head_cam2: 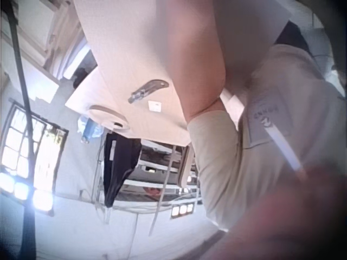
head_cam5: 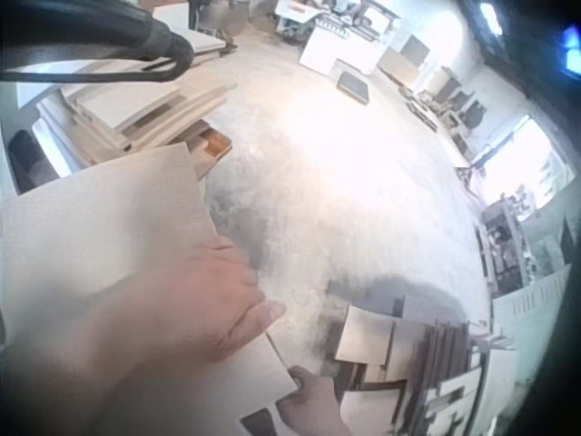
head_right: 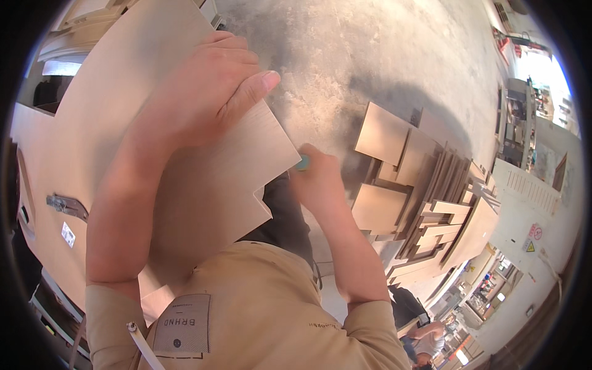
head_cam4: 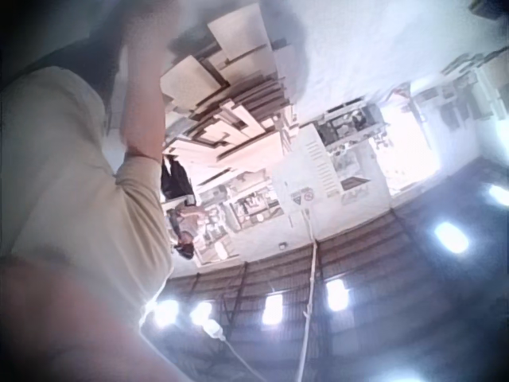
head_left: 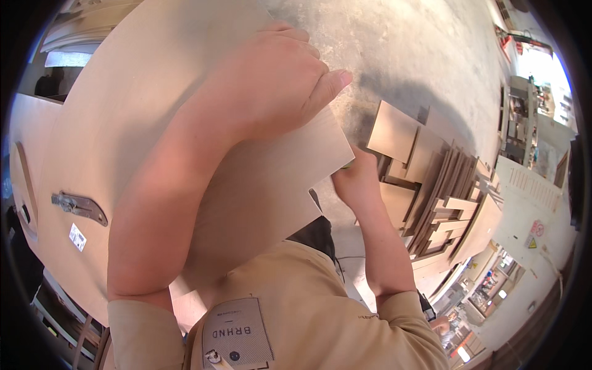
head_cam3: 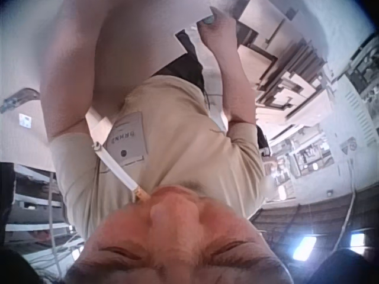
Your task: The person uses a utility knife to cut a rectangular notch into a large sheet of plywood. They then use a screwdriver to pry out the cut section and remove it. The person continues to refine the cut edges with the utility knife.
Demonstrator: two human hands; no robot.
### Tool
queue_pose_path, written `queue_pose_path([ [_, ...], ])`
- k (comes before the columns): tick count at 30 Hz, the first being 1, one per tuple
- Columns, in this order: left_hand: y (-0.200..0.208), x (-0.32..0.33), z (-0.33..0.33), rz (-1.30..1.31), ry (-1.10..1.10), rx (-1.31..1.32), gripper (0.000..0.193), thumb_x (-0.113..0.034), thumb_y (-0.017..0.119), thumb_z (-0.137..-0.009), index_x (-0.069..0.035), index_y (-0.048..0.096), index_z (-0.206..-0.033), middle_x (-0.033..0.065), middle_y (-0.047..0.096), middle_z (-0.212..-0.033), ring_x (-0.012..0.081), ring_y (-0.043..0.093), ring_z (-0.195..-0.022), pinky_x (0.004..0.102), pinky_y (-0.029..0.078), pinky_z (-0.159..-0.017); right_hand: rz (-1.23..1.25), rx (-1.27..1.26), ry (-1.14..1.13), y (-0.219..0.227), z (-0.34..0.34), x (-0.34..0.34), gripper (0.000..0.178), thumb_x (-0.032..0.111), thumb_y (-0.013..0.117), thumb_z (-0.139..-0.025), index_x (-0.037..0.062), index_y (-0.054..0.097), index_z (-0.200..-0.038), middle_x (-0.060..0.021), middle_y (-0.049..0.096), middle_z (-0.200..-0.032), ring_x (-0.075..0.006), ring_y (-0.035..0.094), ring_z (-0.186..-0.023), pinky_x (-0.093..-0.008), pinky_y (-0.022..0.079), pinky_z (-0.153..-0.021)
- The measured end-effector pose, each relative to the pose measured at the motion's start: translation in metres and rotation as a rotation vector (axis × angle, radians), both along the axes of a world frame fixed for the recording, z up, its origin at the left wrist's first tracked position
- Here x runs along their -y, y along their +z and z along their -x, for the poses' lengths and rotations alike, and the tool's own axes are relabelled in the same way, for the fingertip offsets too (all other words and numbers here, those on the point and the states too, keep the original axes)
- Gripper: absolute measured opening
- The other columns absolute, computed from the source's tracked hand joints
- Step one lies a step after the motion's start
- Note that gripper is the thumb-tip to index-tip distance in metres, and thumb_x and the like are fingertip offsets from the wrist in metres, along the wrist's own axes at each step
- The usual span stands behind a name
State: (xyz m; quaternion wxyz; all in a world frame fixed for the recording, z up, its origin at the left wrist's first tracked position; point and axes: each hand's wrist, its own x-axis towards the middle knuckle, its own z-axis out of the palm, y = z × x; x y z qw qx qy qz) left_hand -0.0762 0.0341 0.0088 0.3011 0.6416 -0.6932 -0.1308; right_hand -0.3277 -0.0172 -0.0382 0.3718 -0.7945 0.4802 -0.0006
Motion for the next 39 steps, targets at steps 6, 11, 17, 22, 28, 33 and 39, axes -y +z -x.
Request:
queue_pose_path([
  [6,-0.002,0.001,-0.002,0.021,-0.019,0.006,0.055,-0.029,0.045,-0.105,-0.001,0.069,-0.064,0.0203,0.070,-0.078,0.0378,0.063,-0.088,0.0476,0.048,-0.096,0.015,-0.109,0.025,0.042,0.025,-0.010,0.021,0.015,0.073,-0.096,-0.0003,0.064,-0.085,-0.0147,0.066,-0.067,-0.0199,0.063,-0.057,-0.0360,0.051,-0.058],
  [11,-0.006,0.002,0.001,0.060,-0.001,-0.003,0.040,-0.021,0.049,-0.103,-0.002,0.056,-0.068,0.0153,0.055,-0.070,0.0374,0.054,-0.080,0.0462,0.044,-0.094,0.126,-0.086,0.123,0.045,0.007,-0.024,0.014,0.011,0.073,-0.090,-0.0010,0.067,-0.089,-0.0238,0.064,-0.069,-0.0452,0.066,-0.067,-0.0446,0.052,-0.062],
  [17,-0.006,0.003,-0.002,0.040,-0.036,-0.022,0.040,-0.022,0.047,-0.102,-0.001,0.052,-0.068,0.0170,0.054,-0.072,0.0386,0.052,-0.080,0.0467,0.044,-0.093,0.151,-0.114,0.192,0.045,0.003,-0.025,0.023,0.020,0.069,-0.093,0.0039,0.061,-0.080,-0.0232,0.064,-0.066,-0.0472,0.066,-0.068,-0.0550,0.052,-0.063],
  [22,-0.003,0.003,-0.003,0.050,-0.030,-0.037,0.047,-0.025,0.044,-0.103,0.000,0.060,-0.066,0.0205,0.061,-0.072,0.0411,0.057,-0.082,0.0487,0.045,-0.092,0.087,-0.232,0.318,0.050,0.005,-0.014,0.016,0.010,0.072,-0.088,-0.0004,0.063,-0.081,-0.0233,0.063,-0.066,-0.0452,0.064,-0.065,-0.0492,0.050,-0.061],
  [28,-0.003,0.003,-0.006,0.044,-0.064,-0.099,0.044,-0.025,0.044,-0.106,0.001,0.048,-0.069,0.0175,0.051,-0.072,0.0395,0.048,-0.078,0.0461,0.042,-0.089,0.295,-0.264,0.332,0.054,0.009,-0.003,0.016,0.021,0.067,-0.092,0.0066,0.066,-0.084,-0.0209,0.067,-0.067,-0.0445,0.069,-0.066,-0.0540,0.056,-0.065],
  [33,-0.003,0.002,-0.004,0.003,-0.051,-0.057,0.048,-0.027,0.043,-0.108,0.001,0.048,-0.070,0.0169,0.050,-0.071,0.0388,0.048,-0.077,0.0460,0.042,-0.089,0.309,-0.301,0.344,0.061,0.007,0.000,0.014,0.015,0.069,-0.090,0.0037,0.066,-0.084,-0.0224,0.067,-0.069,-0.0449,0.068,-0.069,-0.0523,0.055,-0.065],
  [39,-0.003,0.001,-0.003,0.063,-0.061,-0.076,0.049,-0.028,0.042,-0.108,0.000,0.048,-0.069,0.0170,0.049,-0.070,0.0382,0.048,-0.078,0.0464,0.042,-0.089,0.410,-0.150,0.296,0.066,-0.001,0.002,0.011,0.012,0.070,-0.088,0.0027,0.066,-0.084,-0.0236,0.066,-0.068,-0.0452,0.067,-0.067,-0.0524,0.056,-0.067],
])
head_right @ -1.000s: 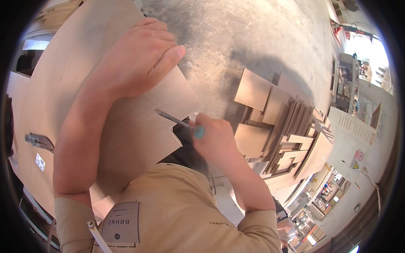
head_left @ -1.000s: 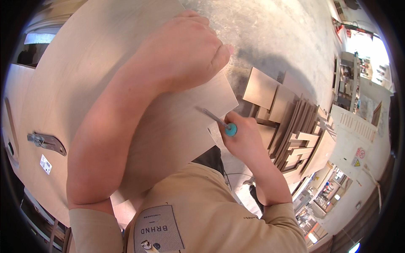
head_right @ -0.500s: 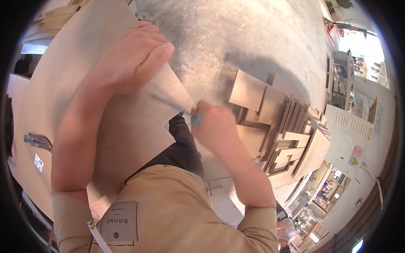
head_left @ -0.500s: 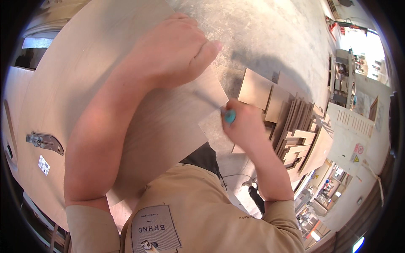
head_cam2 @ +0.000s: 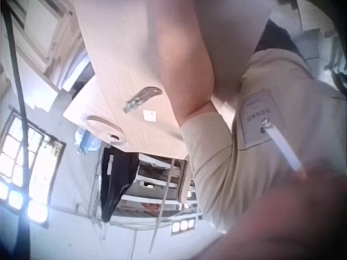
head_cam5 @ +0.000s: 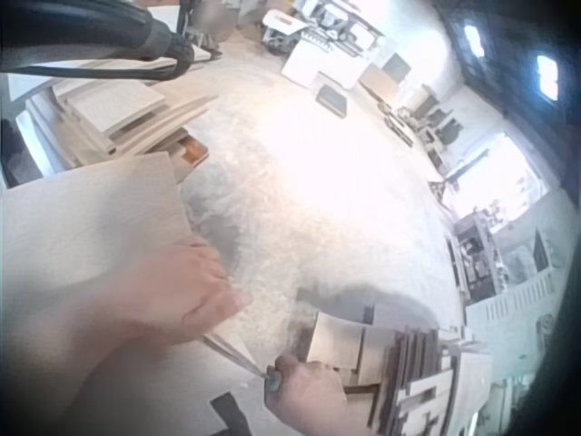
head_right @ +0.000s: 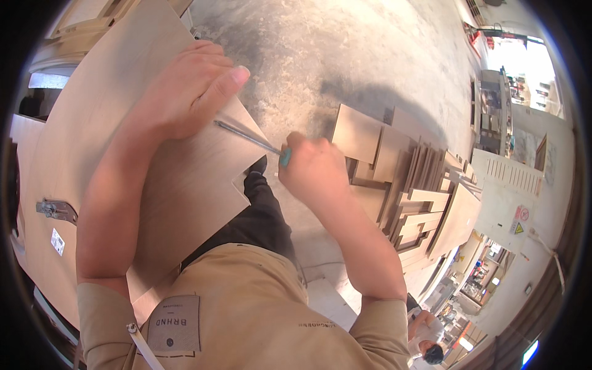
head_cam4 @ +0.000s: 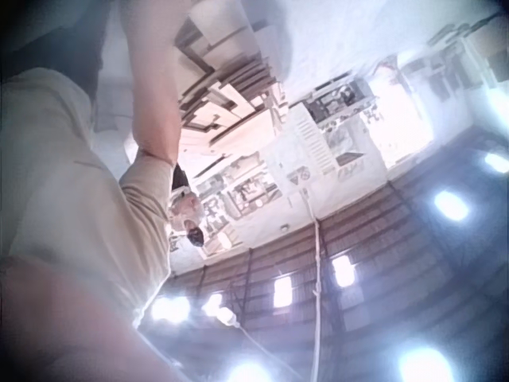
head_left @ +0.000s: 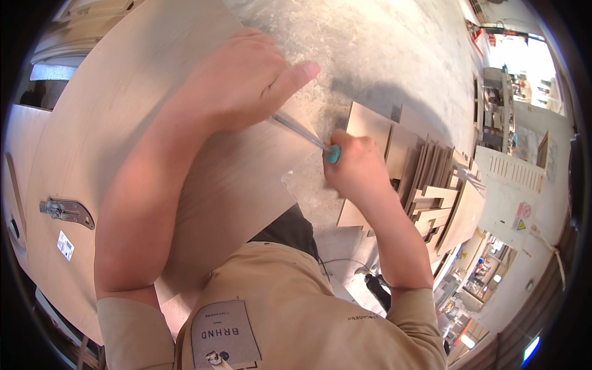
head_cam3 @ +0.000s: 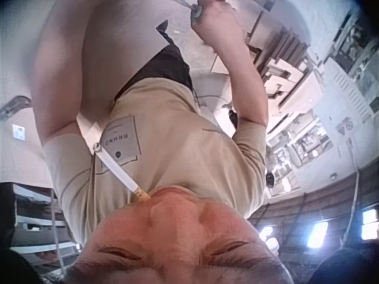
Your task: The person uses a utility knife to cut a rectangular notch into a large sheet of plywood. They then use a screwdriver to pry out the cut section and remove it. The person continues to refine the cut edges with the utility knife.
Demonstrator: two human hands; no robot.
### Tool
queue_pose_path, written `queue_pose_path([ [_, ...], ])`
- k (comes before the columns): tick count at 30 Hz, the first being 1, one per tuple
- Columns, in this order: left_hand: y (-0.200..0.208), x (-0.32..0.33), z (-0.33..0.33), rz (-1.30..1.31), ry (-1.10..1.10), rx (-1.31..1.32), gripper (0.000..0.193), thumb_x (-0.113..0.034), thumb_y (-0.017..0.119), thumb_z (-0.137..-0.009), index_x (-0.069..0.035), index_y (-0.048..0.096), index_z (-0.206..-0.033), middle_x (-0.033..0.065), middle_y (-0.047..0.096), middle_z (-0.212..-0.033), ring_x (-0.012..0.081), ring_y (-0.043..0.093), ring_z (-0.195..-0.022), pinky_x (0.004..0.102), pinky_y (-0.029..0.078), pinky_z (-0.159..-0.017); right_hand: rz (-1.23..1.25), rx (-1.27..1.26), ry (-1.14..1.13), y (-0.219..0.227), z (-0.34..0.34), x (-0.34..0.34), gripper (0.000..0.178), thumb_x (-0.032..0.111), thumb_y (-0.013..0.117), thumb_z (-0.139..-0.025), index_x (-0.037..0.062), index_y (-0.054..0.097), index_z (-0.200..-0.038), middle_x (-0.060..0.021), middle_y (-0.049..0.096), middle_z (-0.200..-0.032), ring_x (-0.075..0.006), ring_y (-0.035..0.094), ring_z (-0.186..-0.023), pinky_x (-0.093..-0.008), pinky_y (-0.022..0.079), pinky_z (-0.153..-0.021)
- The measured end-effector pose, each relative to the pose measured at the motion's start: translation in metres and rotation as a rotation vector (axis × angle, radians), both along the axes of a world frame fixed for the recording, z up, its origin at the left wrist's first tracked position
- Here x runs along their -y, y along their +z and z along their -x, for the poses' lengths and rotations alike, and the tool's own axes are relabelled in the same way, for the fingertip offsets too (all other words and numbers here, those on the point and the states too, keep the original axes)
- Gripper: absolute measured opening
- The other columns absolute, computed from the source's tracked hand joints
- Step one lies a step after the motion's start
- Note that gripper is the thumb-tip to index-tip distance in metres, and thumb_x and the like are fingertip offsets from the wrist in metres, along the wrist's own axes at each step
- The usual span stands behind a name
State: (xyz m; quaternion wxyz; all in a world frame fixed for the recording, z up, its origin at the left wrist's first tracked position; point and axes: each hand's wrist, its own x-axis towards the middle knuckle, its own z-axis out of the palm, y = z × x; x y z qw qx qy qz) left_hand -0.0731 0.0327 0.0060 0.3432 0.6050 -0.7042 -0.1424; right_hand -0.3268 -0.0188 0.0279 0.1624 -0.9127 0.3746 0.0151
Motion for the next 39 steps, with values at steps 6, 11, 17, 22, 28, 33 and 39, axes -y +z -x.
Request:
queue_pose_path([
  [6,0.002,0.000,-0.001,-0.041,-0.029,-0.047,0.050,-0.029,0.042,-0.109,0.001,0.047,-0.069,0.0168,0.048,-0.071,0.0374,0.047,-0.079,0.0455,0.041,-0.088,-0.056,-0.135,0.014,0.003,-0.002,0.004,0.009,0.012,0.069,-0.089,0.0032,0.068,-0.088,-0.0234,0.067,-0.068,-0.0441,0.068,-0.067,-0.0524,0.055,-0.065],
  [11,0.002,-0.001,0.000,-0.012,-0.006,-0.019,0.051,-0.031,0.040,-0.110,0.001,0.049,-0.071,0.0174,0.049,-0.072,0.0385,0.048,-0.079,0.0453,0.041,-0.087,-0.104,-0.245,0.038,0.001,0.005,0.003,0.015,0.017,0.069,-0.092,0.0046,0.065,-0.085,-0.0220,0.064,-0.064,-0.0450,0.067,-0.064,-0.0544,0.054,-0.062],
  [17,-0.001,0.002,0.002,0.016,0.022,-0.043,0.073,-0.050,0.036,-0.111,-0.003,0.059,-0.060,0.0164,0.059,-0.065,0.0373,0.054,-0.077,0.0442,0.045,-0.093,-0.009,-0.135,0.016,-0.007,0.007,0.000,0.018,0.019,0.068,-0.093,0.0052,0.064,-0.083,-0.0228,0.064,-0.064,-0.0456,0.067,-0.065,-0.0542,0.055,-0.061],
  [22,0.002,-0.001,0.000,0.003,-0.014,-0.020,0.052,-0.031,0.040,-0.110,0.001,0.048,-0.071,0.0171,0.048,-0.071,0.0385,0.048,-0.078,0.0454,0.042,-0.087,0.000,-0.190,0.032,0.002,0.002,0.000,0.012,0.017,0.067,-0.090,0.0050,0.068,-0.087,-0.0233,0.068,-0.070,-0.0443,0.071,-0.069,-0.0523,0.058,-0.067],
  [28,0.002,0.000,0.001,-0.037,0.050,-0.006,0.078,-0.052,0.032,-0.111,-0.002,0.058,-0.058,0.0189,0.059,-0.067,0.0387,0.055,-0.082,0.0448,0.045,-0.096,-0.036,-0.298,0.049,0.013,-0.011,0.008,0.010,0.012,0.068,-0.085,0.0042,0.070,-0.090,-0.0228,0.071,-0.076,-0.0432,0.072,-0.075,-0.0513,0.059,-0.072],
  [33,0.000,0.000,0.002,-0.060,0.046,-0.027,0.080,-0.054,0.030,-0.110,0.000,0.059,-0.059,0.0208,0.060,-0.069,0.0401,0.055,-0.088,0.0455,0.044,-0.097,-0.174,-0.351,0.025,0.008,-0.012,-0.007,0.011,0.014,0.068,-0.087,0.0030,0.069,-0.086,-0.0232,0.070,-0.073,-0.0434,0.071,-0.074,-0.0515,0.058,-0.072],
  [39,0.003,0.001,0.002,-0.107,0.054,0.039,0.081,-0.054,0.029,-0.110,0.001,0.059,-0.060,0.0214,0.062,-0.073,0.0393,0.056,-0.090,0.0446,0.045,-0.100,-0.122,-0.090,-0.083,-0.006,-0.008,-0.015,0.014,0.013,0.067,-0.088,0.0003,0.068,-0.081,-0.0259,0.065,-0.068,-0.0475,0.067,-0.070,-0.0527,0.056,-0.067],
])
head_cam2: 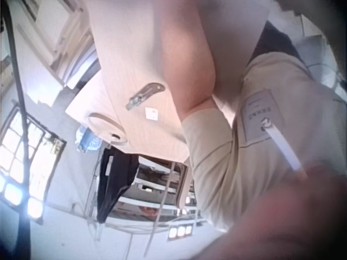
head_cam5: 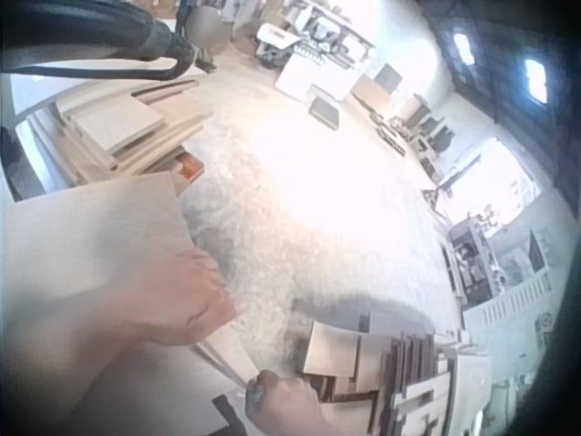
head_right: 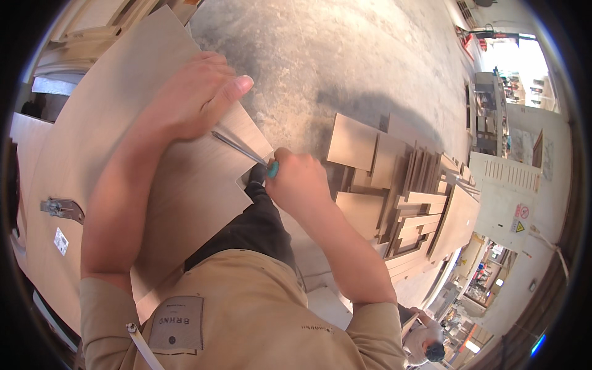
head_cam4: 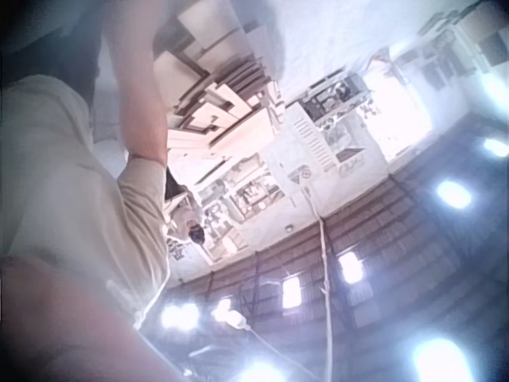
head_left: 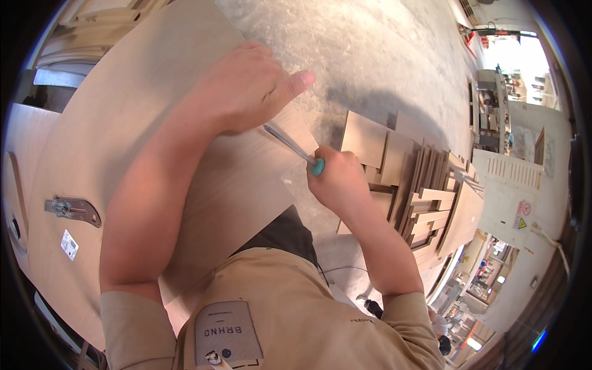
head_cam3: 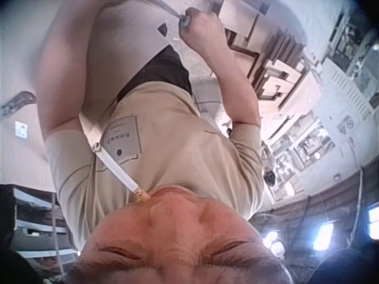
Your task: The person uses a utility knife to cut a rectangular notch into a large sheet of plywood. They then use a screwdriver to pry out the cut section and remove it. The person continues to refine the cut edges with the utility knife.
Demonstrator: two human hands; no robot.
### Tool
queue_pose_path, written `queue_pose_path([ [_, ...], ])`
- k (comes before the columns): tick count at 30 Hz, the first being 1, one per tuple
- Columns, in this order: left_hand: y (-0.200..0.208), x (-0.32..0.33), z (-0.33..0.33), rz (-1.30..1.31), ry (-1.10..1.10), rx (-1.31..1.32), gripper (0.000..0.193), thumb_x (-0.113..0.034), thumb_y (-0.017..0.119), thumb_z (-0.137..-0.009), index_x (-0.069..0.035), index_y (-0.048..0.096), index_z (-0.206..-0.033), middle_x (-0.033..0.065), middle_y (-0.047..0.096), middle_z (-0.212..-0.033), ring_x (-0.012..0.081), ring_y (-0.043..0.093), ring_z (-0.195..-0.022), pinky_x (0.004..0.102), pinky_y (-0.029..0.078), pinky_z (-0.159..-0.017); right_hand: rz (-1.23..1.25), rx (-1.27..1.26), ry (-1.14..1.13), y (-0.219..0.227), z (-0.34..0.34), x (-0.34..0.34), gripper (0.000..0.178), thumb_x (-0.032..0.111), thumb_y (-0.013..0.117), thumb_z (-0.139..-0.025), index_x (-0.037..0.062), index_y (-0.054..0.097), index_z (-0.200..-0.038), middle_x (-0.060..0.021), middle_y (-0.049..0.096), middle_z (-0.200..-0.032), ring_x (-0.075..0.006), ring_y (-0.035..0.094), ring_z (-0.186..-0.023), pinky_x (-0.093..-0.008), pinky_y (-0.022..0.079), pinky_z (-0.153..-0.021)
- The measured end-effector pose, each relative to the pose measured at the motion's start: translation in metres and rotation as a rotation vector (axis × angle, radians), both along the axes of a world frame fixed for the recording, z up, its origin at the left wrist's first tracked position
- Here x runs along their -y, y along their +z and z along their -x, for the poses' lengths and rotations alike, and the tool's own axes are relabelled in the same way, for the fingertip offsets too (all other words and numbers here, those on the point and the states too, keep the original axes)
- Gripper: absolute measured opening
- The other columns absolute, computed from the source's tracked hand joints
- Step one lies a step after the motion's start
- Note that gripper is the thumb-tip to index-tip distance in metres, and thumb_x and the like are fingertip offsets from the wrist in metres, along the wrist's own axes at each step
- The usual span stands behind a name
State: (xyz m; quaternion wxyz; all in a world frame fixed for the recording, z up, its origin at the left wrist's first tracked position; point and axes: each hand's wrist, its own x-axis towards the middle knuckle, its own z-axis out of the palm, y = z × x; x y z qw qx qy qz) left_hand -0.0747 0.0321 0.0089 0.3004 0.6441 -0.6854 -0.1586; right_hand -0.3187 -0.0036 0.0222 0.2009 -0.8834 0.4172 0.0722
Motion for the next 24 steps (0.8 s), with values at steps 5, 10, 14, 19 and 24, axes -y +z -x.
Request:
queue_pose_path([
  [5,0.000,0.000,0.000,-0.014,-0.009,-0.012,0.079,-0.052,0.029,-0.111,0.001,0.060,-0.061,0.0211,0.064,-0.076,0.0396,0.056,-0.091,0.0441,0.044,-0.102,-0.016,0.109,-0.059,-0.011,0.003,-0.004,0.013,0.012,0.068,-0.088,0.0002,0.070,-0.083,-0.0260,0.066,-0.070,-0.0471,0.067,-0.070,-0.0513,0.056,-0.065],
  [10,-0.001,0.001,0.001,0.038,-0.009,-0.022,0.078,-0.051,0.029,-0.111,0.000,0.062,-0.064,0.0196,0.065,-0.077,0.0396,0.057,-0.093,0.0445,0.043,-0.102,0.004,0.128,-0.008,-0.016,0.008,-0.005,0.013,0.013,0.070,-0.087,0.0005,0.070,-0.084,-0.0260,0.066,-0.070,-0.0466,0.068,-0.071,-0.0501,0.057,-0.066],
  [14,-0.001,0.000,0.000,0.038,-0.004,-0.025,0.077,-0.052,0.029,-0.111,-0.001,0.063,-0.065,0.0184,0.066,-0.077,0.0385,0.057,-0.092,0.0448,0.043,-0.102,-0.036,0.115,-0.058,-0.019,0.007,-0.006,0.014,0.014,0.069,-0.088,0.0008,0.070,-0.085,-0.0261,0.066,-0.070,-0.0472,0.067,-0.072,-0.0494,0.056,-0.066],
  [19,0.001,-0.003,-0.002,0.032,-0.044,-0.005,0.053,-0.032,0.035,-0.112,0.000,0.056,-0.074,0.0178,0.057,-0.079,0.0390,0.053,-0.086,0.0452,0.043,-0.097,-0.088,0.391,-0.178,-0.026,0.003,-0.016,0.014,0.012,0.070,-0.088,-0.0022,0.069,-0.084,-0.0270,0.064,-0.070,-0.0485,0.065,-0.071,-0.0472,0.054,-0.064],
  [24,0.002,-0.002,-0.004,0.059,-0.063,-0.005,0.051,-0.032,0.036,-0.111,-0.001,0.059,-0.079,0.0159,0.060,-0.080,0.0378,0.055,-0.088,0.0440,0.043,-0.099,-0.141,0.335,-0.168,-0.029,0.004,-0.014,0.017,0.013,0.070,-0.089,-0.0027,0.068,-0.083,-0.0273,0.063,-0.071,-0.0487,0.064,-0.071,-0.0462,0.054,-0.066],
])
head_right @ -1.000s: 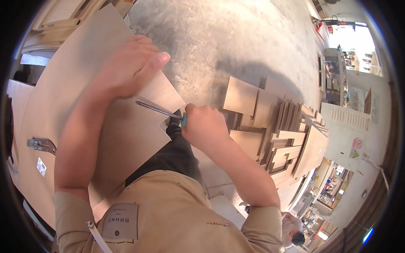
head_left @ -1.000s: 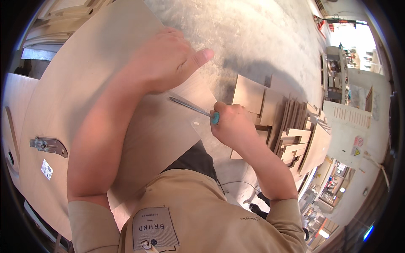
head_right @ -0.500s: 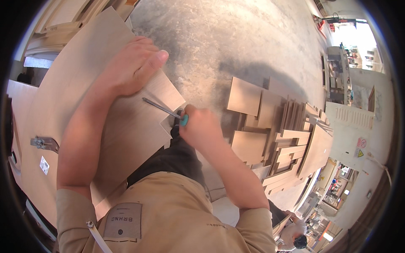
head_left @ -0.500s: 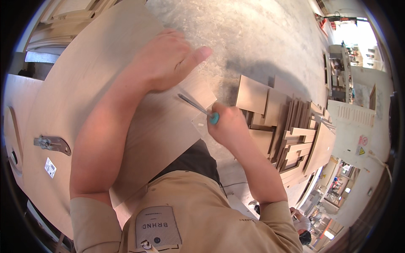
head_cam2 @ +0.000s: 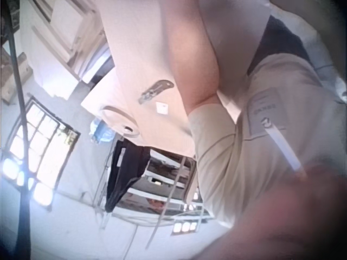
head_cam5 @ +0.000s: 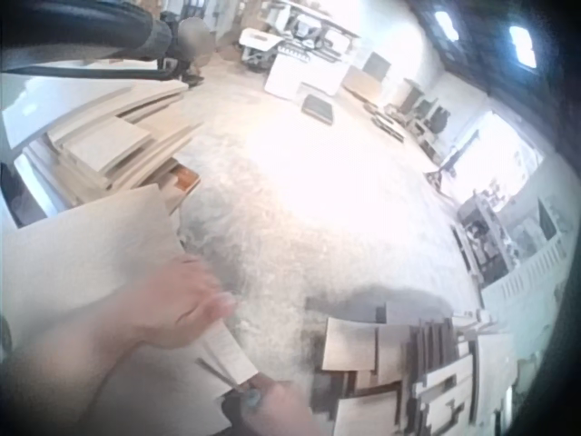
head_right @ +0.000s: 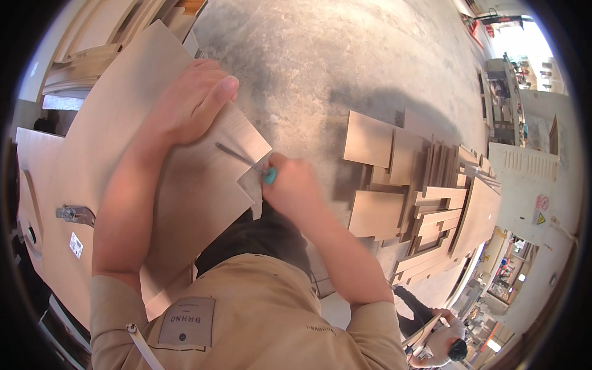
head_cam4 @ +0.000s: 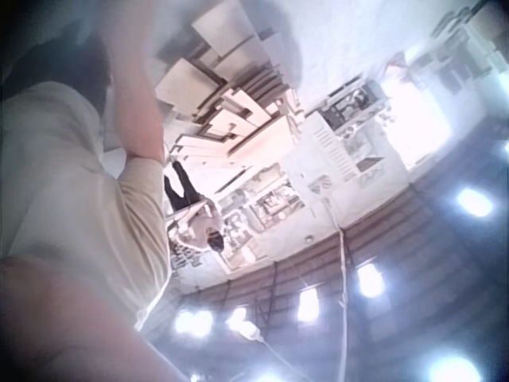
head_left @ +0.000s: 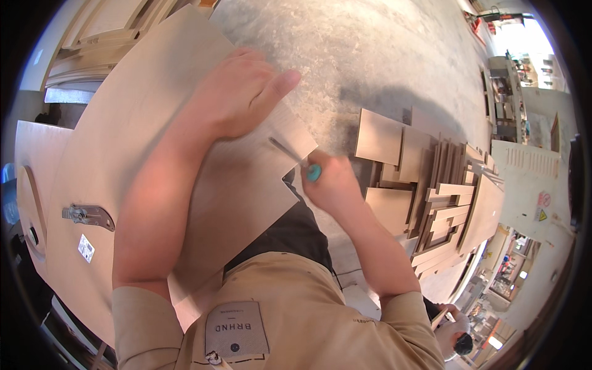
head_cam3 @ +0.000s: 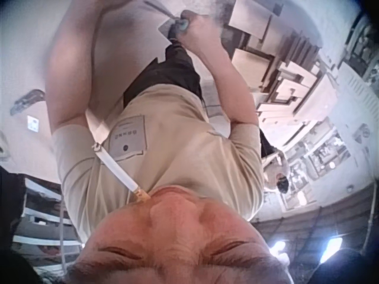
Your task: The person uses a utility knife to cut a rectangular notch into a large sheet of plywood. They then use a screwdriver to pry out the cut section and remove it. The person continues to refine the cut edges with the utility knife.
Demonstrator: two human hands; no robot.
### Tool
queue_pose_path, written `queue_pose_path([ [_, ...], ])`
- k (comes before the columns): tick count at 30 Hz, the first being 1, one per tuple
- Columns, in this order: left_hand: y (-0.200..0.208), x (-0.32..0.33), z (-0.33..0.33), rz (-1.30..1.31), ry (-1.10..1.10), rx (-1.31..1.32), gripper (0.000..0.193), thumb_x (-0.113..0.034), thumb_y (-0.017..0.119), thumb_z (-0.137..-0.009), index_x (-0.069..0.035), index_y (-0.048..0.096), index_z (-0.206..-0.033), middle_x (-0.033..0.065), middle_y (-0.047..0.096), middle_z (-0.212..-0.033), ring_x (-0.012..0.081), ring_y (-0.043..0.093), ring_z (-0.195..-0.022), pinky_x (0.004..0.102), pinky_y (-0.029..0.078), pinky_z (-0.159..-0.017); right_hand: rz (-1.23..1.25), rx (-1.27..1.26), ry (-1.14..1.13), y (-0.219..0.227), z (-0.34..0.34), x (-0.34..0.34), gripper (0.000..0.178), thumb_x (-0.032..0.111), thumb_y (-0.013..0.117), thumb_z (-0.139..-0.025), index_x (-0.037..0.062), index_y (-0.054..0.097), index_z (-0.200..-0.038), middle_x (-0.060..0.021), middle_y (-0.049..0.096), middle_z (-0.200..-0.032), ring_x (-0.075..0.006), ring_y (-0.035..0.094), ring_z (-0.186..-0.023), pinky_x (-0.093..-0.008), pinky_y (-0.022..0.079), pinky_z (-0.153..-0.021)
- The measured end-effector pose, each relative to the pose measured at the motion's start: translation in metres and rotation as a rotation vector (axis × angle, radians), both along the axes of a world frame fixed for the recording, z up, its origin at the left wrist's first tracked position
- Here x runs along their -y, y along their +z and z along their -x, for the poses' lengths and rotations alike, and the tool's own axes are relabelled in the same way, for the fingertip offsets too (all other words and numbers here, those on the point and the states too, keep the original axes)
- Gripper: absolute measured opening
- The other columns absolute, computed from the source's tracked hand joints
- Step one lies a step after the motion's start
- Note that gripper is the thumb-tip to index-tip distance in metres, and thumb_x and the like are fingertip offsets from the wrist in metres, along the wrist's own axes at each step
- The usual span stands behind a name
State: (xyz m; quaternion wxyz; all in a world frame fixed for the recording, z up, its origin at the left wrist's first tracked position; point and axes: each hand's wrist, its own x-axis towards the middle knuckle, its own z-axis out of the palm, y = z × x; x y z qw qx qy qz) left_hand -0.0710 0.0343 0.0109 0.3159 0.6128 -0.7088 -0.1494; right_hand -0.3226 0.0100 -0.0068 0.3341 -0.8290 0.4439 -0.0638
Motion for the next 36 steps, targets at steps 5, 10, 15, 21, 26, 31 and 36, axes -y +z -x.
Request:
queue_pose_path([
  [5,0.001,0.000,0.003,0.043,0.016,-0.036,0.060,-0.040,0.035,-0.112,-0.002,0.060,-0.072,0.0153,0.061,-0.076,0.0371,0.055,-0.087,0.0447,0.043,-0.096,-0.063,-0.155,0.081,0.010,0.004,0.007,0.016,0.013,0.065,-0.090,-0.0020,0.068,-0.084,-0.0288,0.065,-0.074,-0.0493,0.065,-0.075,-0.0501,0.054,-0.070],
  [10,0.002,0.001,0.004,0.043,-0.021,-0.021,0.063,-0.042,0.037,-0.112,-0.003,0.059,-0.068,0.0138,0.058,-0.072,0.0361,0.055,-0.086,0.0440,0.043,-0.094,0.068,-0.359,0.139,0.031,0.004,0.021,0.017,0.015,0.062,-0.087,-0.0001,0.071,-0.086,-0.0277,0.070,-0.080,-0.0482,0.069,-0.082,-0.0554,0.057,-0.080],
  [15,0.003,-0.001,0.001,0.057,-0.023,0.000,0.062,-0.042,0.037,-0.112,-0.003,0.059,-0.069,0.0133,0.059,-0.074,0.0358,0.055,-0.086,0.0435,0.043,-0.094,0.035,-0.550,0.224,0.048,-0.004,0.027,0.019,0.014,0.068,-0.080,0.0003,0.074,-0.091,-0.0257,0.073,-0.086,-0.0444,0.073,-0.087,-0.0507,0.060,-0.080],
  [21,0.004,0.000,-0.001,0.007,-0.044,0.005,0.063,-0.044,0.038,-0.111,-0.002,0.061,-0.071,0.0128,0.061,-0.076,0.0352,0.056,-0.088,0.0438,0.043,-0.097,0.099,-0.592,0.265,0.059,-0.010,0.028,0.019,0.014,0.071,-0.078,-0.0002,0.077,-0.089,-0.0242,0.075,-0.090,-0.0414,0.076,-0.088,-0.0464,0.063,-0.080],
  [26,0.007,-0.001,-0.002,-0.024,-0.041,0.052,0.064,-0.046,0.036,-0.111,-0.002,0.065,-0.075,0.0123,0.063,-0.080,0.0348,0.058,-0.091,0.0435,0.043,-0.100,0.231,-0.556,0.238,0.060,-0.012,0.029,0.019,0.013,0.068,-0.079,-0.0007,0.077,-0.088,-0.0245,0.075,-0.088,-0.0414,0.076,-0.086,-0.0477,0.062,-0.080],
  [31,0.006,0.000,-0.003,-0.045,-0.036,0.078,0.064,-0.047,0.034,-0.111,-0.003,0.066,-0.077,0.0127,0.064,-0.082,0.0352,0.059,-0.093,0.0439,0.043,-0.101,0.087,-0.607,0.292,0.057,-0.012,0.032,0.020,0.014,0.067,-0.079,-0.0020,0.076,-0.088,-0.0257,0.075,-0.089,-0.0422,0.075,-0.087,-0.0483,0.062,-0.080],
  [36,0.004,0.001,-0.004,-0.021,-0.050,0.056,0.064,-0.046,0.032,-0.112,-0.003,0.066,-0.077,0.0137,0.064,-0.082,0.0362,0.059,-0.094,0.0445,0.043,-0.102,0.059,-0.578,0.246,0.051,-0.011,0.031,0.020,0.015,0.068,-0.079,-0.0008,0.075,-0.090,-0.0245,0.074,-0.088,-0.0420,0.075,-0.088,-0.0482,0.062,-0.080],
])
